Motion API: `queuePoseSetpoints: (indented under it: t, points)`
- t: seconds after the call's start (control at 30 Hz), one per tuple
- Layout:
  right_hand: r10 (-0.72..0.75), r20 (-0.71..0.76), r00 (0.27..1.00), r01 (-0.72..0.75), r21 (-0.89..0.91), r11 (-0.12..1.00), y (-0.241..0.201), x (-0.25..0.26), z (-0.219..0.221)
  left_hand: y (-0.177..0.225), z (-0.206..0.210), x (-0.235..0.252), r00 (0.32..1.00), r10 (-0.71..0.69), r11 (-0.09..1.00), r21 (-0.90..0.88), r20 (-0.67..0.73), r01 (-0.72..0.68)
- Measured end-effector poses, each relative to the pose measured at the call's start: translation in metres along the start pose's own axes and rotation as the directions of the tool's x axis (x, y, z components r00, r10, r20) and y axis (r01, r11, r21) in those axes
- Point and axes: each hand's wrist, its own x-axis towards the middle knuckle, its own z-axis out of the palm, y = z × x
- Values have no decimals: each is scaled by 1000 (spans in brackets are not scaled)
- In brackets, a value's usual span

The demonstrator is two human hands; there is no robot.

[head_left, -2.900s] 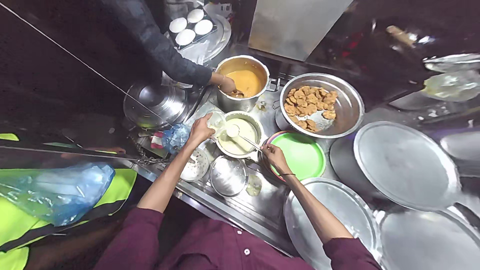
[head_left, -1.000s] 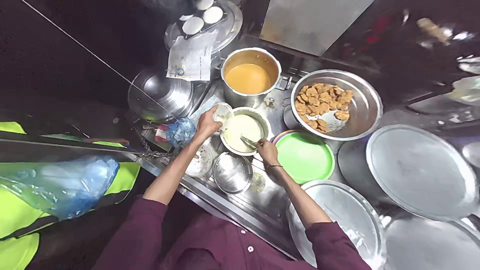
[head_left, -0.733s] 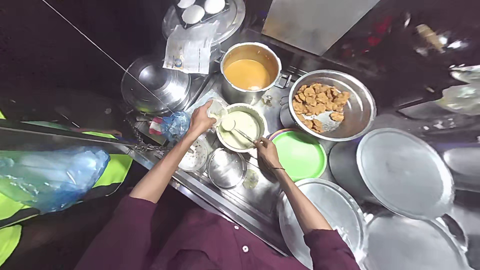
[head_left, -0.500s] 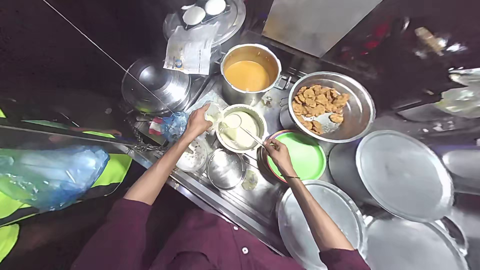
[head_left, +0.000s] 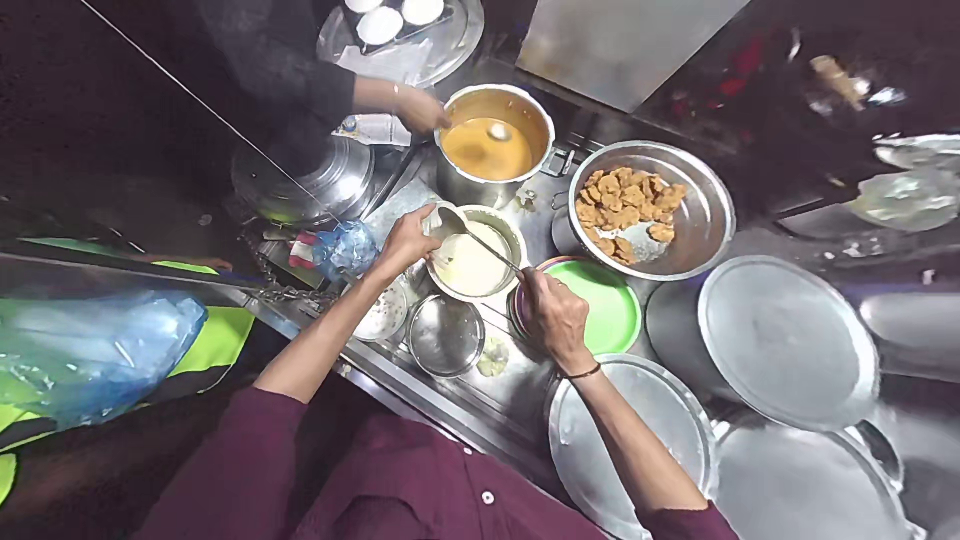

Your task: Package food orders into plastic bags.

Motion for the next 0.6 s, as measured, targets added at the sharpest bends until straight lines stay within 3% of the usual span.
queuePoseSetpoints:
  t: [0.1,0.2,0.27,0.47,0.6]
  points:
    - [174,88,981,-192,295,936,13,-6,7,-5,1,4,1000,22,999,-23,-14,-22]
    - [378,326,867,-499,569,653,27,-12,10,-13,0,8,1000,0,999,35,-24,1]
    - [443,434,784,-620,584,525,39,-22,23,-18,-1,7,999,-6,997,78,-38,9]
    - [513,587,627,-715,172,678,67,-53,80,-27,-7,6,996,-7,980,198,-87,24]
    - [486,582,652,-629,57,776,62,-58,103,-27,-19,-13,994,7,986,168,-111,12]
